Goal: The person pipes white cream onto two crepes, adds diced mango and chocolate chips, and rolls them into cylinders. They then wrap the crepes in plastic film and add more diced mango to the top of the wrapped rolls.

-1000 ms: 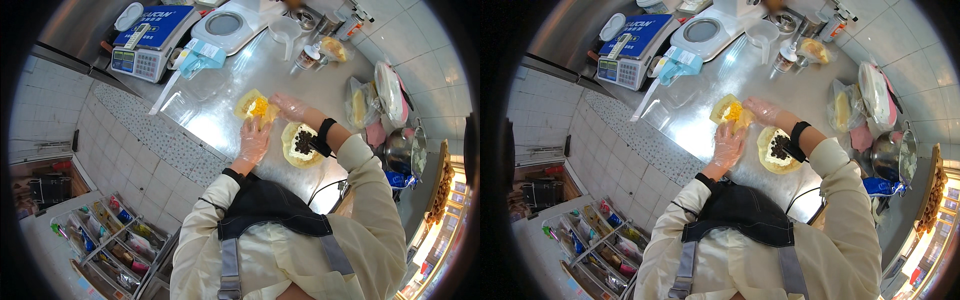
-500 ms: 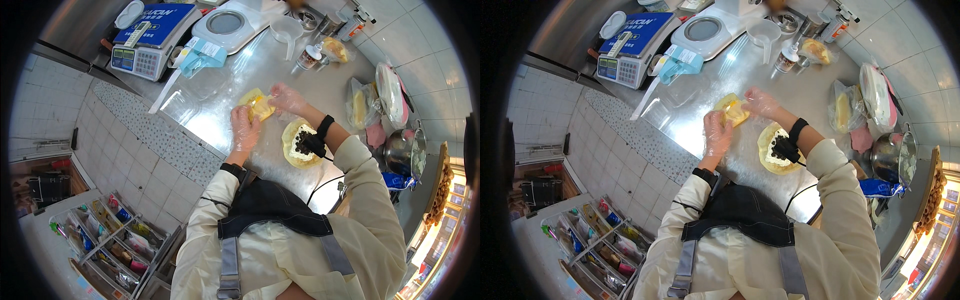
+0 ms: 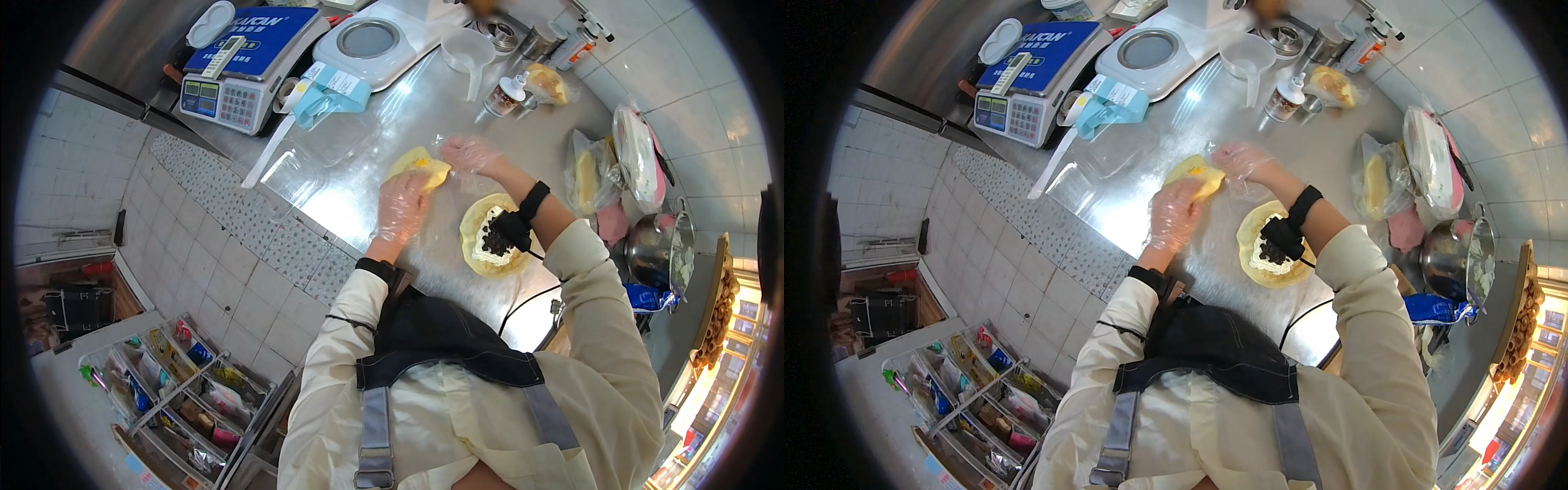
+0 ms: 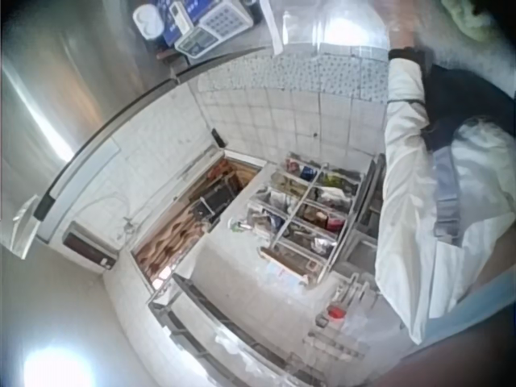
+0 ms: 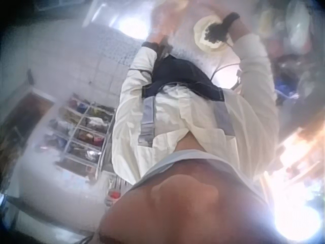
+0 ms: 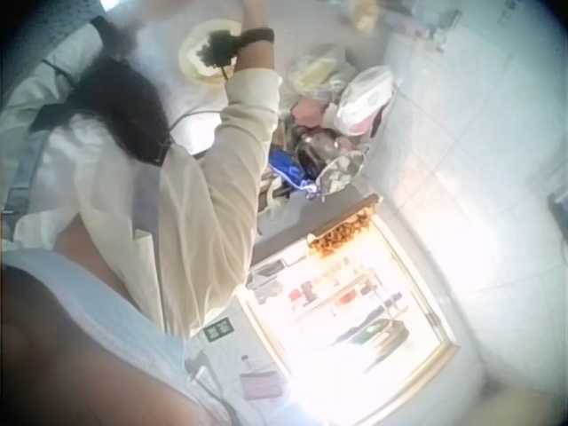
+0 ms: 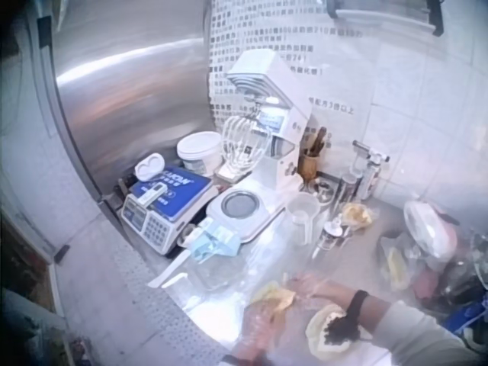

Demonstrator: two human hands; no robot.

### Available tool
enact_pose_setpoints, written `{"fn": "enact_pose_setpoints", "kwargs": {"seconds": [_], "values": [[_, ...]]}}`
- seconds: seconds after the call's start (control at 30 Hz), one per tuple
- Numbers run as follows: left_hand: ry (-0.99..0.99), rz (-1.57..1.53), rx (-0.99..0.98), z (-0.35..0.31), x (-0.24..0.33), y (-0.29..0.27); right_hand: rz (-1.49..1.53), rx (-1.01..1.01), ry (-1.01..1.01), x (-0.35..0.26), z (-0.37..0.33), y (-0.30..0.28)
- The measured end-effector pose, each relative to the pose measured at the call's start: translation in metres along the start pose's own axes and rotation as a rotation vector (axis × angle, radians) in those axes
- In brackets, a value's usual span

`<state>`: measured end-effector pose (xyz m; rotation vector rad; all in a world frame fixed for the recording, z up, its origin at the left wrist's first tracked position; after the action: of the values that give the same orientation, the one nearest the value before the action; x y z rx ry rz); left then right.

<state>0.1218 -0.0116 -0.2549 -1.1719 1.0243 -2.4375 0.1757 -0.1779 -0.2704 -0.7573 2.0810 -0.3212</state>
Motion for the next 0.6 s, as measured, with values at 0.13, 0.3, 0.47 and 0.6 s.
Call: {"fn": "enact_pose_setpoints", "kwargs": {"seconds": [0.13, 0.3, 0.47, 0.6], "values": [[-0.320, -0.250, 0.140, -0.002, -0.037, -0.011, -0.230, -0.008, -0.382, -0.047, -0.025, 0.004], [-0.509, -0.291, 0.180, -0.021, -0.060, -0.021, -0.161, 0.010, -0.379, -0.041, -0.017, 0.020], [-0.304, -0.021, 0.083, -0.041, -0.025, -0.046, -0.247, 0.017, -0.251, -0.028, -0.001, 0.021], [-0.056, 0.215, -0.032, -0.008, 0.010, -0.044, -0.395, 0.024, -0.299, -0.046, 0.002, 0.025]]}}
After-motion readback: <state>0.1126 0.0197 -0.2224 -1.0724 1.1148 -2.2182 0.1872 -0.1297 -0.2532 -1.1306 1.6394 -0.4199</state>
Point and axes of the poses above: each hand's wrist, its own z-axis towards the middle knuckle, its own y-axis out of the palm, x = y × z, the point moved 8 cm from there along z, towards the middle knuckle, and after that the axes turned 8 degrees about y, right-handed, at the moved point
